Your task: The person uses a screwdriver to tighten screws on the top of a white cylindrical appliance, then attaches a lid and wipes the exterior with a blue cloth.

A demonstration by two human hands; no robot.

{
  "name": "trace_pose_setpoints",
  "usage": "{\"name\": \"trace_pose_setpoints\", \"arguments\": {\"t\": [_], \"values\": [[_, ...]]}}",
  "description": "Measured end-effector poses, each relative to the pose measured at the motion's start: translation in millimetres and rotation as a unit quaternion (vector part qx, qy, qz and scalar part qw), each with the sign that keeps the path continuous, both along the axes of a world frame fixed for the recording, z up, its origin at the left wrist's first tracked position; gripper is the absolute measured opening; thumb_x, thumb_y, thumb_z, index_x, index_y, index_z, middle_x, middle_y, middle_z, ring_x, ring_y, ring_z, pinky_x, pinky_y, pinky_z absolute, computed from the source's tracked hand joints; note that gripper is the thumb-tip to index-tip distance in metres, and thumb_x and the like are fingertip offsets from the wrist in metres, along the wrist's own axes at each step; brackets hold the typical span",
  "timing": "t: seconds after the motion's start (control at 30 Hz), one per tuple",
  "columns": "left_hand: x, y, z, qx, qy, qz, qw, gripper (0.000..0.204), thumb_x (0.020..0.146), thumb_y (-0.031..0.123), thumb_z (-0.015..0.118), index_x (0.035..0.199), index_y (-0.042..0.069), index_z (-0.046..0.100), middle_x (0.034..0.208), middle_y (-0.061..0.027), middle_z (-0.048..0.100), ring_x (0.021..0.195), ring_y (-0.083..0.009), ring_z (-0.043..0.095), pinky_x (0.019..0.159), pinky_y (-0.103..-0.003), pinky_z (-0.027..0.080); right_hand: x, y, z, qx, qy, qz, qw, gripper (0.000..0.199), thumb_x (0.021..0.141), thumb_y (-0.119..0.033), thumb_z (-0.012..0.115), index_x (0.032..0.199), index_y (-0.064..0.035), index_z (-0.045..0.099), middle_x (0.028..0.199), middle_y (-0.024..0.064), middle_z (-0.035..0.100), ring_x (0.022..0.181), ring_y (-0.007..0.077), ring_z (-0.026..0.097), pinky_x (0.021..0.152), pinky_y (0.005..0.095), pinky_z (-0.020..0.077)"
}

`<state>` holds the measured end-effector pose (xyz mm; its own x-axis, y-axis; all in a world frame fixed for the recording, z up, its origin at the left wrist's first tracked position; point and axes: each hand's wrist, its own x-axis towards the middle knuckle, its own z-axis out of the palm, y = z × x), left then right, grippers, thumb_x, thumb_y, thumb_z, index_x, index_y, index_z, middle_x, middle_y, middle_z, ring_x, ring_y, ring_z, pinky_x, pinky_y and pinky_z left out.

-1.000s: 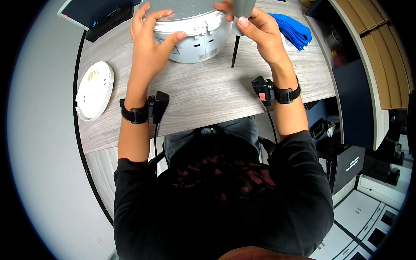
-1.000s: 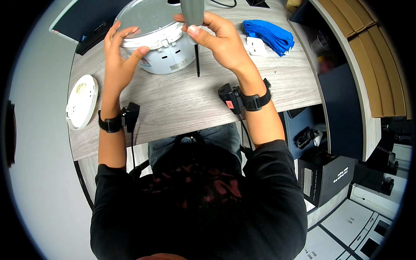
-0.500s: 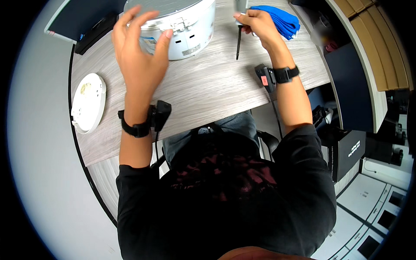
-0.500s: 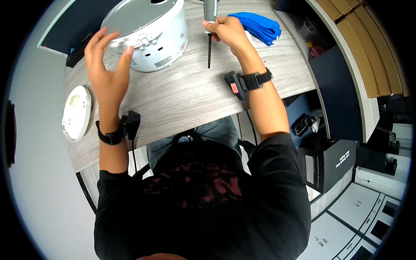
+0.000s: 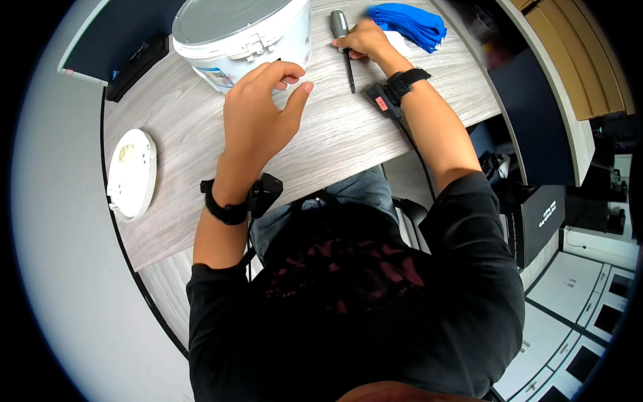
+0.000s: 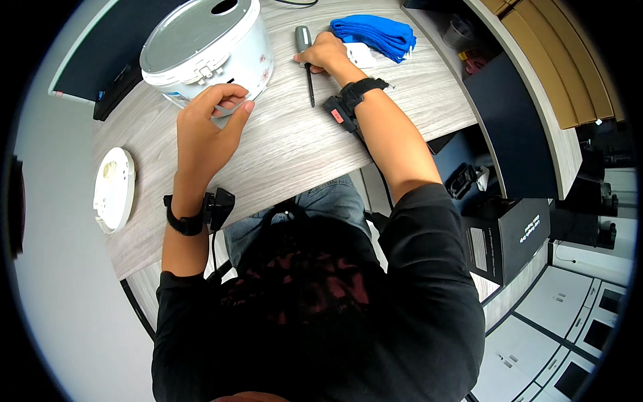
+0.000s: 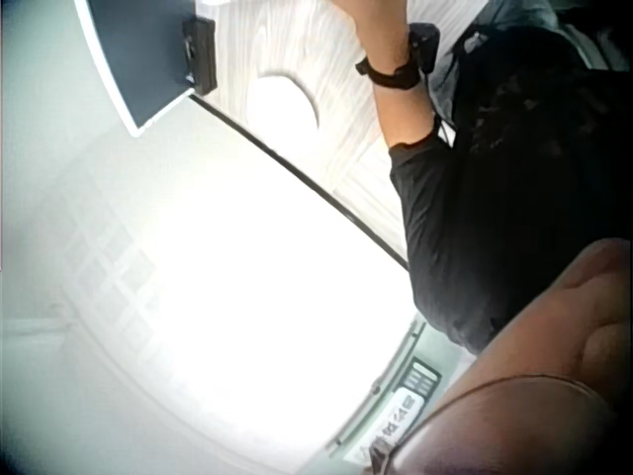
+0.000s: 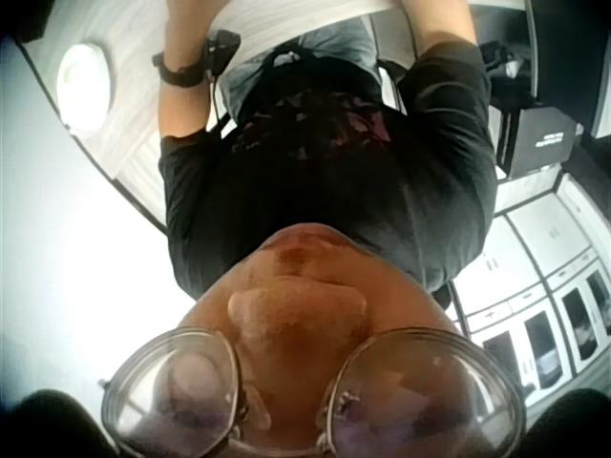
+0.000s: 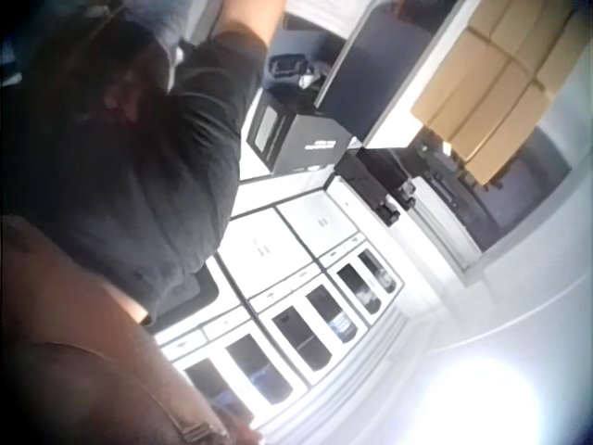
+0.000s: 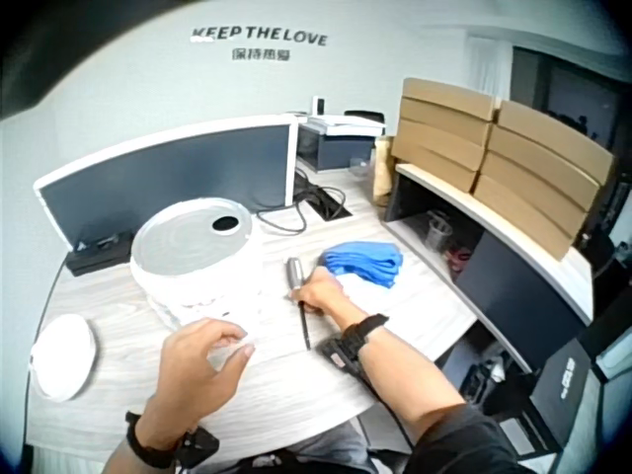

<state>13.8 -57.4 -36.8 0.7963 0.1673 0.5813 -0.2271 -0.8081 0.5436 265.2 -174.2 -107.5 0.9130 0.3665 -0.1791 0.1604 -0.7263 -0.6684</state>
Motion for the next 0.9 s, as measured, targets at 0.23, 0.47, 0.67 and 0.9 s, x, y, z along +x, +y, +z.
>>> {"name": "trace_pose_setpoints", "arguments": {"t": [0.23,0.47,0.67,0.9], "values": [[1.4,1.7,-7.3,-0.03,0.045,-0.014,0.998,0.017,0.082,0.013,0.079,0.095,0.006,0.071,0.085,-0.0063,0.073,0.077,-0.019,0.067,0.068,-0.031,0.052,-8.2,-7.1,3.1,0.003,-0.008,0.01,1.0,0.041,0.076,-0.036,0.088,0.079,0.0009,0.071,0.066,0.01,0.07,0.053,0.0162,0.068,0.052,0.03,0.0556],[-4.1,13.6,-18.9,-0.085,0.096,0.001,0.992,0.016,0.084,0.015,0.077,0.096,0.007,0.071,0.086,-0.0049,0.074,0.078,-0.0164,0.066,0.07,-0.03,0.05,1.2,-71.4,13.6,0.003,-0.19,-0.009,0.982,0.046,0.081,-0.039,0.081,0.112,-0.0073,0.073,0.1,0.0139,0.074,0.094,0.0272,0.071,0.086,0.0394,0.0544],[-1.0,10.2,-32.6,-0.144,0.134,-0.022,0.98,0.018,0.085,0.018,0.076,0.098,0.006,0.072,0.085,-0.0042,0.074,0.078,-0.0156,0.066,0.07,-0.031,0.05,-7.7,-91.8,-2.5,-0.172,-0.282,0.055,0.942,0.056,0.077,-0.033,0.085,0.126,-0.0123,0.068,0.131,0.0124,0.063,0.122,0.0325,0.057,0.102,0.0436,0.0492],[-7.4,8.9,-33.8,-0.156,0.161,-0.018,0.974,0.018,0.085,0.017,0.076,0.098,0.005,0.072,0.085,-0.0059,0.074,0.08,-0.0166,0.066,0.07,-0.032,0.051,-8.8,-93.2,-11.0,-0.179,-0.283,0.066,0.94,0.04,0.075,-0.019,0.086,0.11,-0.0068,0.072,0.117,0.0143,0.067,0.107,0.0347,0.064,0.092,0.0405,0.0523]]}}
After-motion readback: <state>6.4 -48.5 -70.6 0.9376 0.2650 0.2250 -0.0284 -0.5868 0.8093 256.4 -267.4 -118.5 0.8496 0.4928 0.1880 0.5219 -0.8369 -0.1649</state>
